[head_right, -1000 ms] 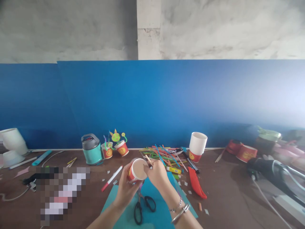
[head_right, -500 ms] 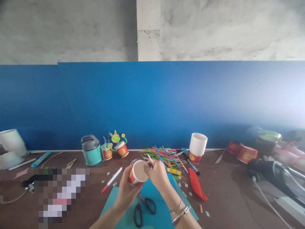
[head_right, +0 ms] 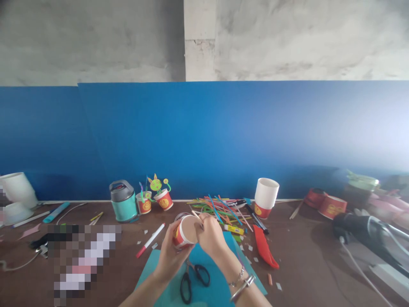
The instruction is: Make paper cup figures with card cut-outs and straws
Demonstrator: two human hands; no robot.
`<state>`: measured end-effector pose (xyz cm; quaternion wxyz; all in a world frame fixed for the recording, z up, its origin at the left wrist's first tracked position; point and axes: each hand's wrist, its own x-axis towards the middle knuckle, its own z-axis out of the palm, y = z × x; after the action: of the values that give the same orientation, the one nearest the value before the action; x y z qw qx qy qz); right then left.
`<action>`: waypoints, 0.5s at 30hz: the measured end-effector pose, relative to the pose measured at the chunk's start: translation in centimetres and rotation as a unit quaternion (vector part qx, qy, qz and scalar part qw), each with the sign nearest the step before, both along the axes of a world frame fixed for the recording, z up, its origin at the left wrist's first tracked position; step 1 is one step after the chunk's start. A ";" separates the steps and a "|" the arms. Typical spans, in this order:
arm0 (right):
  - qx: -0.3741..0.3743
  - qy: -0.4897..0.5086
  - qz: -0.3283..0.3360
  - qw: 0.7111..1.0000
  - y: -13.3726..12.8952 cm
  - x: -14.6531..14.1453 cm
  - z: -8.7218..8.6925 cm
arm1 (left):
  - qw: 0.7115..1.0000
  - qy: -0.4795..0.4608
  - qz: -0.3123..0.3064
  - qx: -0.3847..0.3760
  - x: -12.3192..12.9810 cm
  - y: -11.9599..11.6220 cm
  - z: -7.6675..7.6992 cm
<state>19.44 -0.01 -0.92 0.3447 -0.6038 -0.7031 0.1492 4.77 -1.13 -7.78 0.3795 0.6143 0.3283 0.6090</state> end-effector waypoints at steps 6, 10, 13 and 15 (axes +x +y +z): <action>-0.013 -0.036 -0.002 0.999 -0.3 -0.2 0.6 | 0.996 0.072 0.037 0.044 0.1 0.3 -0.7; -0.029 -0.045 -0.005 0.999 -0.5 -0.3 0.9 | 0.998 0.058 0.022 0.028 0.2 0.1 -0.6; 0.009 -0.038 -0.012 0.999 -0.8 0.1 1.0 | 0.999 0.037 0.014 -0.002 0.2 0.2 -0.5; 0.037 -0.053 -0.011 0.998 -1.0 0.6 1.0 | 0.999 0.021 0.022 -0.027 0.2 0.2 -0.5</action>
<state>20.05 -1.01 0.11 0.3304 -0.6051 -0.7191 0.0868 5.01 -0.90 -8.28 0.3756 0.6089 0.3657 0.5953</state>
